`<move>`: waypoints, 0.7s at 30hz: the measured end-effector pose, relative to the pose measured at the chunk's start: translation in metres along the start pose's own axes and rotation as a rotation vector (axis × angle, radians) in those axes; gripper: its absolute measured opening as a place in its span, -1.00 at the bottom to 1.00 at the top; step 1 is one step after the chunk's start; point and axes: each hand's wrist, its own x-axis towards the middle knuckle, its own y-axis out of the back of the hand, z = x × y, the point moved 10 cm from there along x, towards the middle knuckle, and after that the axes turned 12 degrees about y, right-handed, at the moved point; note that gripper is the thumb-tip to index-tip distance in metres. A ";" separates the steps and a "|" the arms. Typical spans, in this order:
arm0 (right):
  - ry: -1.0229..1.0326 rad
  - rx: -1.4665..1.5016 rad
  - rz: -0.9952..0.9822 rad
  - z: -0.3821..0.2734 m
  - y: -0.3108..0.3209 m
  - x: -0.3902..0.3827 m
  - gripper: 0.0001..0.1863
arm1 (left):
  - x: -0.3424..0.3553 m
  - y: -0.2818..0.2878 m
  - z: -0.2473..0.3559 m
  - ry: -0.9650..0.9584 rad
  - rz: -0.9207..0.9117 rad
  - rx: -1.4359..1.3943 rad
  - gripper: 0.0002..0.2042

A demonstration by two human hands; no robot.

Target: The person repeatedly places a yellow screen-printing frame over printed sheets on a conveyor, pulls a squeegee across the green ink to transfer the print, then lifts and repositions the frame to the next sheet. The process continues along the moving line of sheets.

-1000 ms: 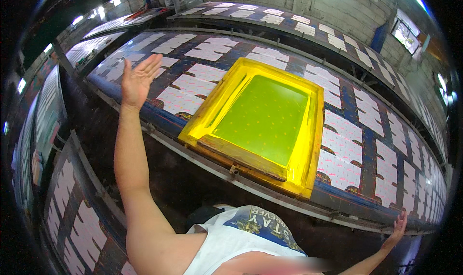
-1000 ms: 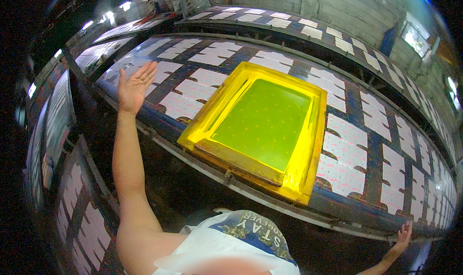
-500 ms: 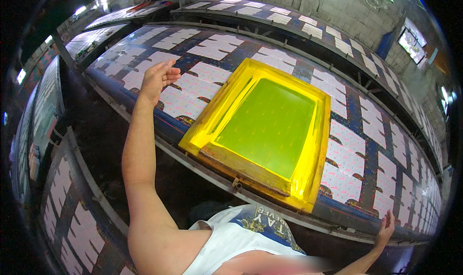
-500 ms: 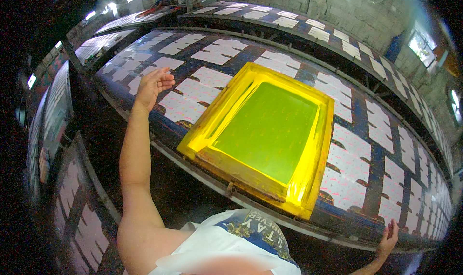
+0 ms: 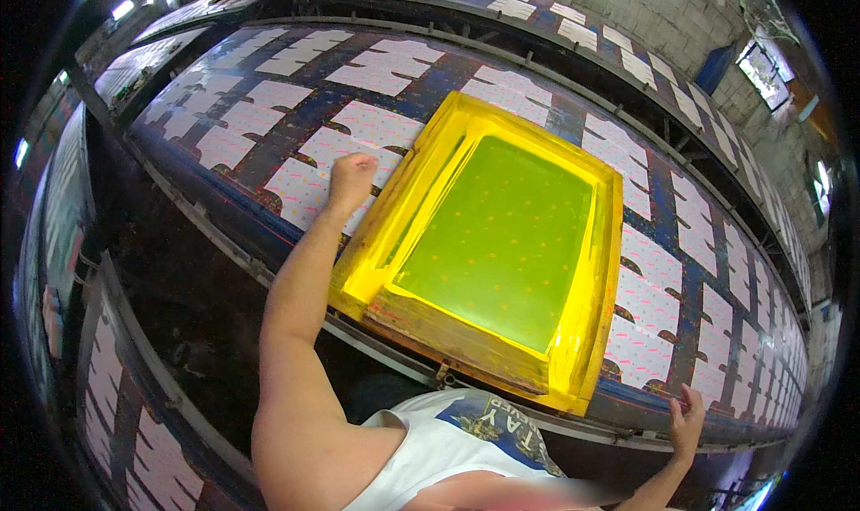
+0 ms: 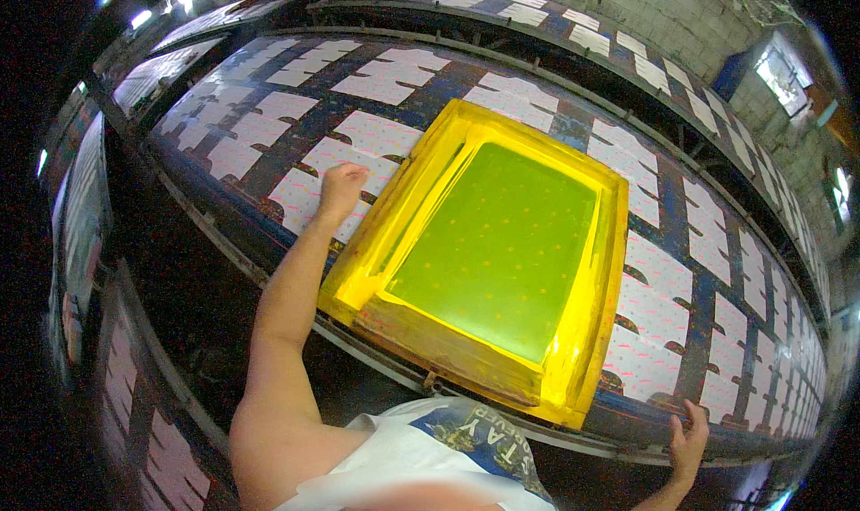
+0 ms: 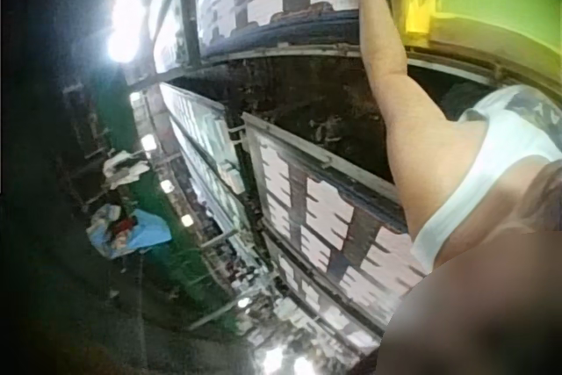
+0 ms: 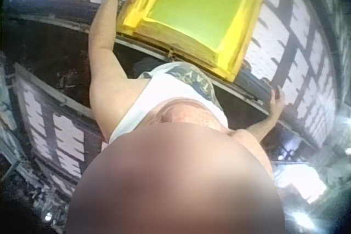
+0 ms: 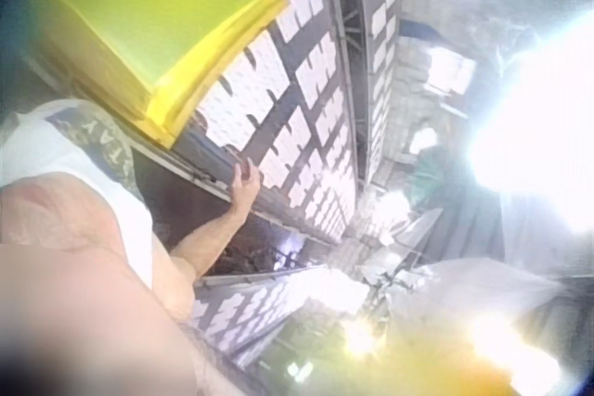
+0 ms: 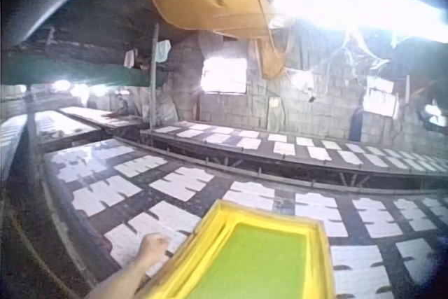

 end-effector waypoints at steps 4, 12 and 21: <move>-0.045 0.005 -0.111 -0.021 -0.039 0.009 -0.52 | -0.021 -0.063 0.019 -0.045 -0.156 0.021 -0.80; 0.057 -0.046 -0.096 -0.055 -0.071 0.023 -0.52 | -0.164 -0.219 0.185 -0.591 -0.670 0.093 -0.76; 0.080 -0.156 0.017 -0.069 -0.045 -0.032 -0.64 | -0.443 -0.314 0.303 -1.366 -1.157 0.187 -0.87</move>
